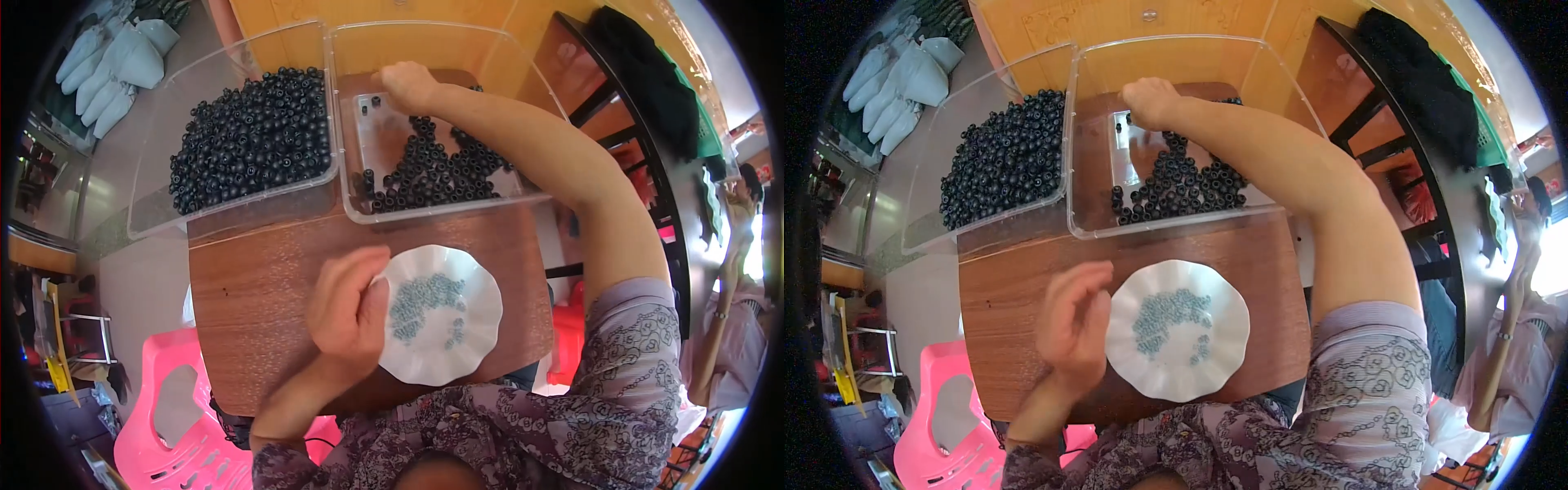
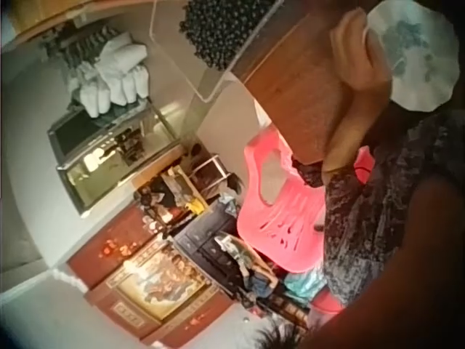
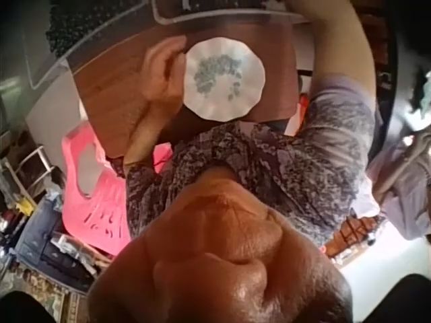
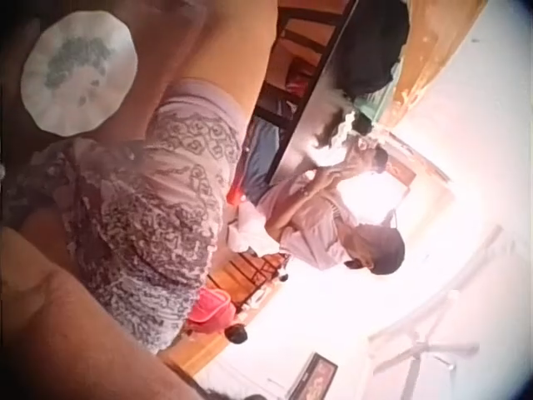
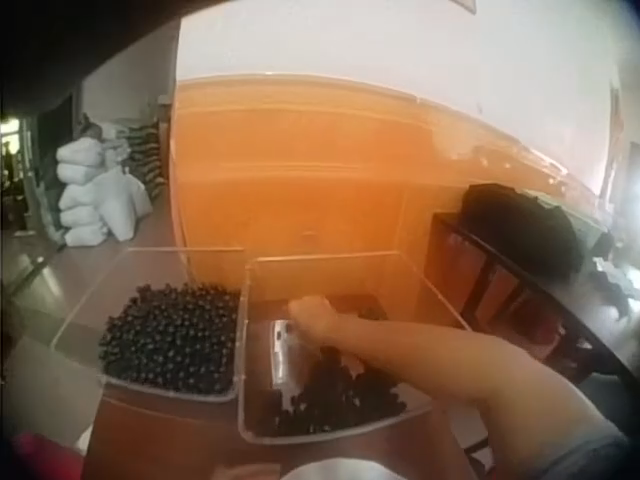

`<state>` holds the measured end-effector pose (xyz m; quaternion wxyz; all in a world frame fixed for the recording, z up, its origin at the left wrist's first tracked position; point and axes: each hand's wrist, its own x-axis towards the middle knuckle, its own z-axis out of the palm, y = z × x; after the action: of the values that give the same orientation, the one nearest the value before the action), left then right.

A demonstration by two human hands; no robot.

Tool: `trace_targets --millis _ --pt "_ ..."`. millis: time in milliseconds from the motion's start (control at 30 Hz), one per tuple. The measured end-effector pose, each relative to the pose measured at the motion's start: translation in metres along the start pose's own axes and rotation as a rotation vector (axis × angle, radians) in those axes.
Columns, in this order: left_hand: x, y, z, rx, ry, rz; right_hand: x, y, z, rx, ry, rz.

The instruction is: The recorder is assembling small parts by picking up light-blue decorative beads from a dish and placing them inside black circular components taken from a plastic bin.

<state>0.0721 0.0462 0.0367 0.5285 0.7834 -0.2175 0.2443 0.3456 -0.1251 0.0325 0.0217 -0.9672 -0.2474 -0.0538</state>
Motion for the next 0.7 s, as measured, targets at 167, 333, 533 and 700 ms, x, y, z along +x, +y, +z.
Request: trace_targets --millis 167,333,533,700 --pt "0.002 -0.004 -0.006 0.012 -0.039 0.012 0.028 -0.005 0.034 -0.098 -0.108 -0.163" --pt "-0.005 -0.020 0.003 -0.060 0.021 -0.078 0.018 0.001 0.025 -0.082 -0.152 -0.154" --pt "-0.014 -0.020 0.011 -0.182 0.009 -0.199 -0.050 0.001 -0.037 0.819 -0.137 -0.013" --pt "-0.019 0.000 0.016 -0.458 0.013 -0.371 -0.146 -0.060 -0.113 1.216 -0.109 0.160"
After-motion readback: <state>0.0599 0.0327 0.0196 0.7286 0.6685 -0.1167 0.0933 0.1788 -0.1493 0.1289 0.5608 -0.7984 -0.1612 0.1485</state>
